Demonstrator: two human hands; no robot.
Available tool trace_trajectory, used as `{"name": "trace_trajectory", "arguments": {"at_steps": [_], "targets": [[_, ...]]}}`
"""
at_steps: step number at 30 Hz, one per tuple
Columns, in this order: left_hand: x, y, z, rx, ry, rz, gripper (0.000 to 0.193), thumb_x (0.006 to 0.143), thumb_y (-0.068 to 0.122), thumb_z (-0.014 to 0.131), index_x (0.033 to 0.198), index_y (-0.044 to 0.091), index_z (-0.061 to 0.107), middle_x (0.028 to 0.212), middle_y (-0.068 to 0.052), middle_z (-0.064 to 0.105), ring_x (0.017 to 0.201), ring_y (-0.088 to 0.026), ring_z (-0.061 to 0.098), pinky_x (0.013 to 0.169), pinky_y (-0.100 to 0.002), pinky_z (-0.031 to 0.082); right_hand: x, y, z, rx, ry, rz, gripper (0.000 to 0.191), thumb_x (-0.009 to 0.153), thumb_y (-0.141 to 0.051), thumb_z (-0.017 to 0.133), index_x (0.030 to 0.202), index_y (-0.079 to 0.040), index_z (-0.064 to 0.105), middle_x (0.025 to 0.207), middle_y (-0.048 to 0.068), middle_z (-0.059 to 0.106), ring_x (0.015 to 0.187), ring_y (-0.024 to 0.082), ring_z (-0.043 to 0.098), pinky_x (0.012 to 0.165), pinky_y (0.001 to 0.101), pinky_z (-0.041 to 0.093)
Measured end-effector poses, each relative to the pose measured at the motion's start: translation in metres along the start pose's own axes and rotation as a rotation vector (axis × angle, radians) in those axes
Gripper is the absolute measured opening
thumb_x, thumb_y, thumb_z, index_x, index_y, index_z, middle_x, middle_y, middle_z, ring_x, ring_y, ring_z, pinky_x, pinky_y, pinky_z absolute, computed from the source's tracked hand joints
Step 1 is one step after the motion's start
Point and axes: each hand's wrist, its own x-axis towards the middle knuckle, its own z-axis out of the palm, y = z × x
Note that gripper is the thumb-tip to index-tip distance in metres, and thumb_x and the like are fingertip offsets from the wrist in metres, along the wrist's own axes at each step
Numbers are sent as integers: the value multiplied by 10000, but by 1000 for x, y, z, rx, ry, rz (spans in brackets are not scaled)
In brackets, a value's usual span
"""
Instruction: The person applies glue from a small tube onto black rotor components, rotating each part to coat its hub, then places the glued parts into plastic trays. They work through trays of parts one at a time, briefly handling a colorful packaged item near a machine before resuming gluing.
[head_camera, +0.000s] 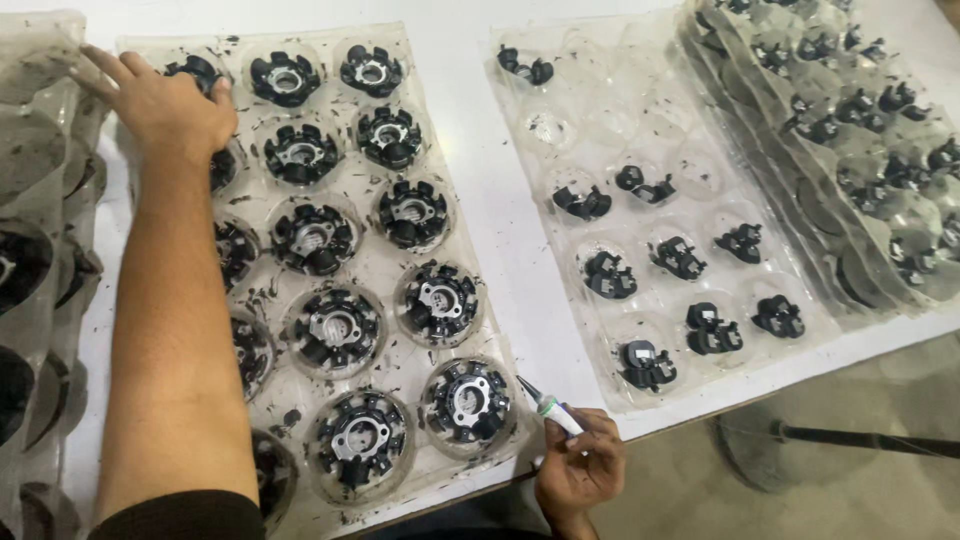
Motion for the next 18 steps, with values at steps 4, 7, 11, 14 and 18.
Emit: {"name": "trace_trajectory", "arguments": {"at_steps": [4, 7, 11, 14, 18], "targets": [[0, -5, -14, -218, -42, -37, 810, 1036, 768, 559, 1148, -5, 774, 1400, -430, 472, 1381, -584, 275, 1131, -718, 181, -3, 1, -5, -4, 0, 80, 335, 838, 130, 749, 954, -51, 492, 1099, 204, 650, 1082, 292, 685, 852, 344, 591], [-5, -2, -53, -452, -43, -84, 680, 1016, 640, 648, 1186, -12, 736, 1346, -447, 455, 1274, -603, 389, 993, -701, 349, -5, -1, -6, 42, 13, 142, 336, 836, 142, 742, 978, -39, 497, 1125, 222, 637, 1103, 303, 693, 833, 334, 600], [-31, -3, -135, -878, -376, -61, 614, 1055, 601, 622, 1230, 13, 643, 1227, -304, 593, 1058, -424, 663, 859, -504, 539, -5, -7, -6, 143, -10, 190, 339, 869, 154, 712, 1048, -24, 486, 1164, 254, 646, 1148, 323, 687, 888, 359, 609], [-66, -8, -197, -1279, -619, -115, 547, 1005, 597, 589, 1150, 71, 622, 1088, -156, 684, 932, -260, 736, 793, -341, 589, 3, -11, -5, 160, -37, 199, 339, 886, 154, 702, 1072, -22, 479, 1153, 269, 664, 1182, 338, 688, 915, 365, 610], [-140, -25, -258, -1491, -649, -99, 670, 763, 440, 822, 1232, 71, 516, 1093, -185, 688, 986, -295, 732, 836, -398, 622, 6, -34, -4, 152, -28, 186, 338, 894, 145, 691, 1081, -28, 469, 1176, 267, 646, 1191, 324, 681, 895, 364, 615]]}}
